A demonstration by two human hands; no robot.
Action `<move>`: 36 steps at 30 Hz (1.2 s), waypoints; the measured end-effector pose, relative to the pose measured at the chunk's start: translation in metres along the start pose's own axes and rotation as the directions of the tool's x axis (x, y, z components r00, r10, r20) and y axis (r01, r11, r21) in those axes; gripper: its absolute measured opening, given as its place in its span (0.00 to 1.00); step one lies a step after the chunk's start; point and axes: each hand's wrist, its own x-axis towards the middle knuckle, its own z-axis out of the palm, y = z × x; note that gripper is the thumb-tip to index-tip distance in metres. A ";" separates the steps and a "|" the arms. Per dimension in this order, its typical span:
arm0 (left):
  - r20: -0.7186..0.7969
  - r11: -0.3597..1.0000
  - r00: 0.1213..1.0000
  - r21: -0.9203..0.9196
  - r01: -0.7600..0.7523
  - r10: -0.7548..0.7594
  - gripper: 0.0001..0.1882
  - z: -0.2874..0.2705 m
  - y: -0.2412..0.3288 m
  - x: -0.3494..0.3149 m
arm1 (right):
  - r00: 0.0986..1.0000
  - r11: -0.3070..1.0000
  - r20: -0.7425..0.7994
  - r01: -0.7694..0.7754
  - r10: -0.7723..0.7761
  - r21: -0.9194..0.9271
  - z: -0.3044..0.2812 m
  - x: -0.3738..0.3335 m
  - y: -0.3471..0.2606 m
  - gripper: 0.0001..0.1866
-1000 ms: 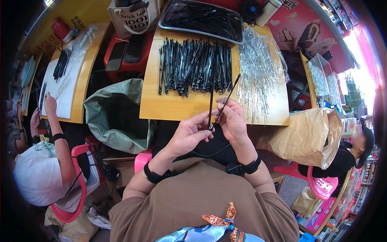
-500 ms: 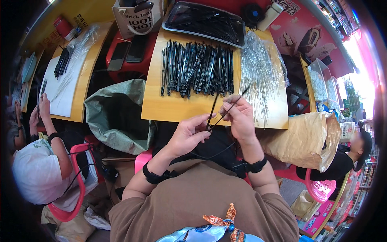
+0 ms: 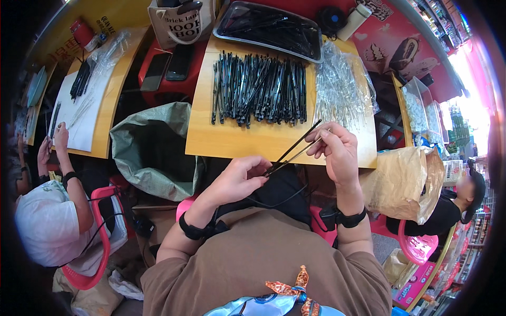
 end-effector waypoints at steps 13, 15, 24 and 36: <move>-0.189 0.887 0.977 -0.461 0.003 -0.102 0.08 0.024 0.006 0.016 | 0.984 0.986 -0.134 0.134 -0.120 0.096 0.009 -0.015 0.025 0.09; -0.227 0.892 0.970 -0.451 -0.031 -0.082 0.08 0.025 -0.003 0.017 | 0.989 0.972 -0.140 0.075 -0.044 0.225 0.010 -0.013 0.033 0.08; -0.306 0.897 0.950 -0.434 -0.087 -0.056 0.08 0.026 -0.005 0.015 | 0.996 0.974 -0.092 0.014 0.007 0.227 0.059 -0.041 0.068 0.12; -0.601 0.958 0.793 -0.161 -0.238 0.096 0.16 -0.058 0.025 0.018 | 0.966 0.947 0.049 0.258 -0.253 -0.192 0.075 -0.014 0.070 0.17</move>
